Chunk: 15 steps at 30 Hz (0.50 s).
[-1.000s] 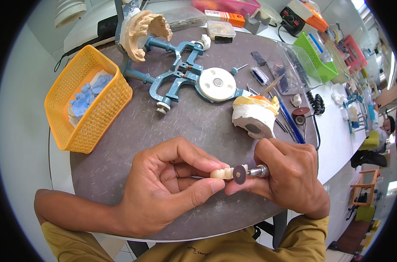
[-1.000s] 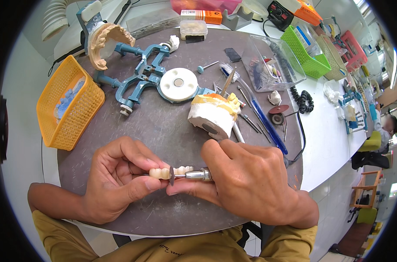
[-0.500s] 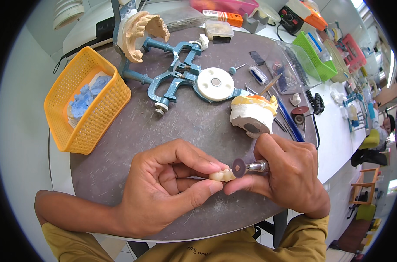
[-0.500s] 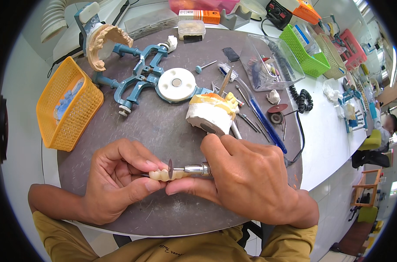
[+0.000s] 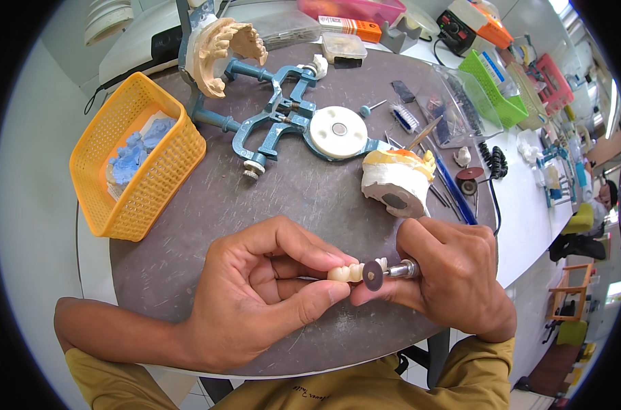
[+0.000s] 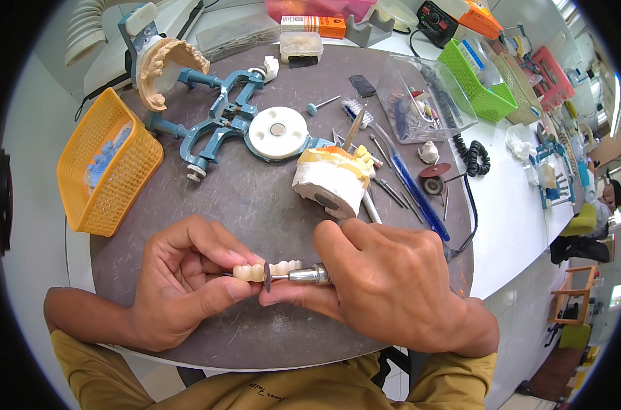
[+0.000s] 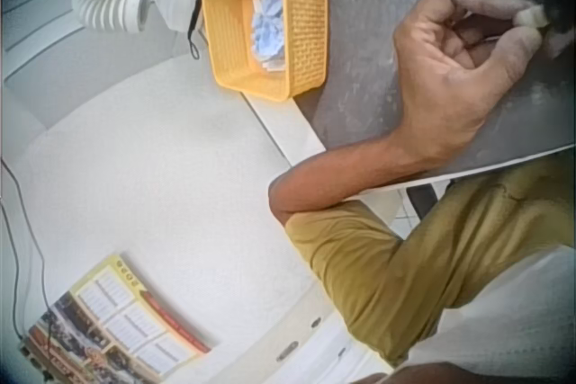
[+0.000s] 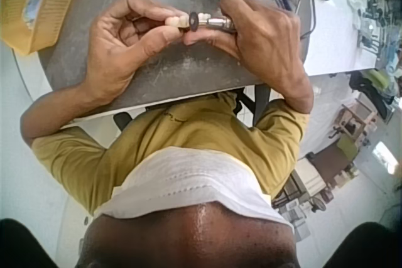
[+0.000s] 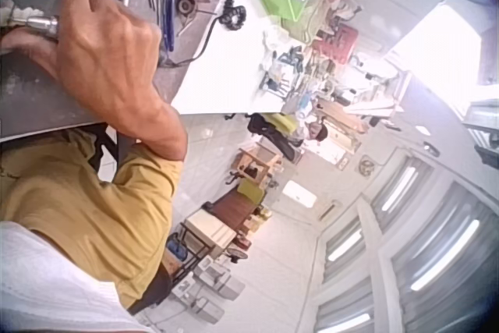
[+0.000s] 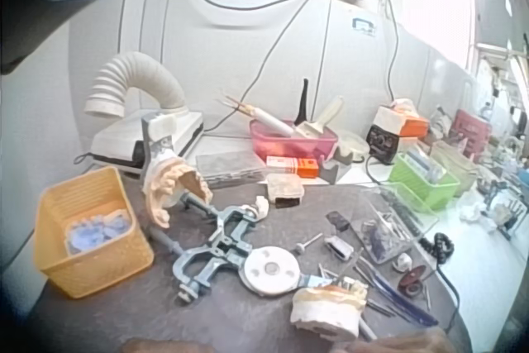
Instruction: The person uses a rotary tool with a polishing disc to smooth a set of dentures, turning them over to work on different sides.
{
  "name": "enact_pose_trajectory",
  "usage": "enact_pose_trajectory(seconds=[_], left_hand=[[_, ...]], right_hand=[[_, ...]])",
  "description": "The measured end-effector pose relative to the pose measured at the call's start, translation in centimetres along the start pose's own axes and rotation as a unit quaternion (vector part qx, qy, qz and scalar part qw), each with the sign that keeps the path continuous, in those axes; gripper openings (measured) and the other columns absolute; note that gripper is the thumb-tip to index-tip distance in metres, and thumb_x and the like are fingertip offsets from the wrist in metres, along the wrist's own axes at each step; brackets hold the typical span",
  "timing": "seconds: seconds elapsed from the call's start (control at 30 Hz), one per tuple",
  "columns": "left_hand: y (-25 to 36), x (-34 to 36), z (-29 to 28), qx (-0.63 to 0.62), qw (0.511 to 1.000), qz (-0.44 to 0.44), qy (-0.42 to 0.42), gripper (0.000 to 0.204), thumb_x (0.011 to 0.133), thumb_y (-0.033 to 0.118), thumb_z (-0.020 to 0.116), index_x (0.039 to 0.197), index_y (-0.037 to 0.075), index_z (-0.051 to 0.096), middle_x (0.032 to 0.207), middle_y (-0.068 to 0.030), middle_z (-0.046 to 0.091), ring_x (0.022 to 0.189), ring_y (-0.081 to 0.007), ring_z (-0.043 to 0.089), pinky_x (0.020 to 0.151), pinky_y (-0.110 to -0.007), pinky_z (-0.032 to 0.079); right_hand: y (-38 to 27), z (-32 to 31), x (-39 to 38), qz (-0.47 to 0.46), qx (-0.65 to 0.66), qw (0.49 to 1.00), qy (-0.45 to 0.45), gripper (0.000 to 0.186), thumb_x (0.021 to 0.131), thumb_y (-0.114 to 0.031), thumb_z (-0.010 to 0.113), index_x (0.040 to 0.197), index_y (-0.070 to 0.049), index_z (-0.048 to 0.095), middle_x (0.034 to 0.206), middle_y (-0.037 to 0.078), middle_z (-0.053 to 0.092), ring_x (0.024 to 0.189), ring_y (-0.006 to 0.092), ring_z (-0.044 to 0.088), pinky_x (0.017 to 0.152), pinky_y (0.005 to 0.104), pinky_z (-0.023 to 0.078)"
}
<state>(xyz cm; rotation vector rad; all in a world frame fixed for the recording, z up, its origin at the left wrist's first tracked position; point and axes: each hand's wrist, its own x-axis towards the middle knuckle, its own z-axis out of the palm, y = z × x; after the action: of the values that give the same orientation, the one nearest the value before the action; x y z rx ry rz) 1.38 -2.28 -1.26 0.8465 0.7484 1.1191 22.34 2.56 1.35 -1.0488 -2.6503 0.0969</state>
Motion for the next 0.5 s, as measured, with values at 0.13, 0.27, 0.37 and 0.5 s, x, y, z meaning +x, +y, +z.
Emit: enact_pose_trajectory(seconds=[0.13,0.27,0.37,0.5], left_hand=[[0.02,-0.06,-0.01,0.002,1.0,0.002,-0.002,0.022,0.08,-0.009,0.065,0.094,0.001,0.053,0.099,-0.0158,0.061,0.095,-0.0152,0.062,0.087,-0.028,0.052],[0.0,-0.02,-0.04,0.014,1.0,0.012,-0.008,0.022,0.08,-0.011,0.065,0.095,0.001,0.054,0.1,-0.0155,0.061,0.095,-0.0156,0.062,0.087,-0.028,0.052],[-0.11,0.02,-0.11,0.012,1.0,0.017,-0.009,0.022,0.079,-0.012,0.064,0.096,0.001,0.055,0.1,-0.0154,0.061,0.095,-0.0159,0.062,0.088,-0.028,0.051],[-0.18,0.05,-0.1,0.011,1.0,0.02,-0.011,0.023,0.079,-0.012,0.064,0.096,0.001,0.055,0.1,-0.0154,0.061,0.095,-0.016,0.062,0.088,-0.028,0.051]], right_hand=[[0.03,0.06,0.01,0.0,0.0,1.0,0.005,0.058,0.068,-0.059,0.071,0.062,-0.008,0.043,0.051,0.004,0.046,0.04,0.0194,0.054,0.037,0.03,0.041],[0.12,0.1,0.12,0.009,0.002,1.0,0.014,0.06,0.064,-0.06,0.072,0.064,-0.007,0.043,0.052,0.004,0.046,0.041,0.0193,0.052,0.038,0.0302,0.04],[-0.11,-0.07,0.08,0.029,0.016,0.999,0.0,0.061,0.057,-0.058,0.074,0.066,-0.006,0.044,0.054,0.004,0.046,0.044,0.0197,0.049,0.041,0.0316,0.038],[-0.07,-0.11,0.09,0.028,0.019,0.999,0.002,0.061,0.057,-0.058,0.074,0.066,-0.006,0.044,0.054,0.004,0.046,0.044,0.0196,0.049,0.041,0.0317,0.038]])
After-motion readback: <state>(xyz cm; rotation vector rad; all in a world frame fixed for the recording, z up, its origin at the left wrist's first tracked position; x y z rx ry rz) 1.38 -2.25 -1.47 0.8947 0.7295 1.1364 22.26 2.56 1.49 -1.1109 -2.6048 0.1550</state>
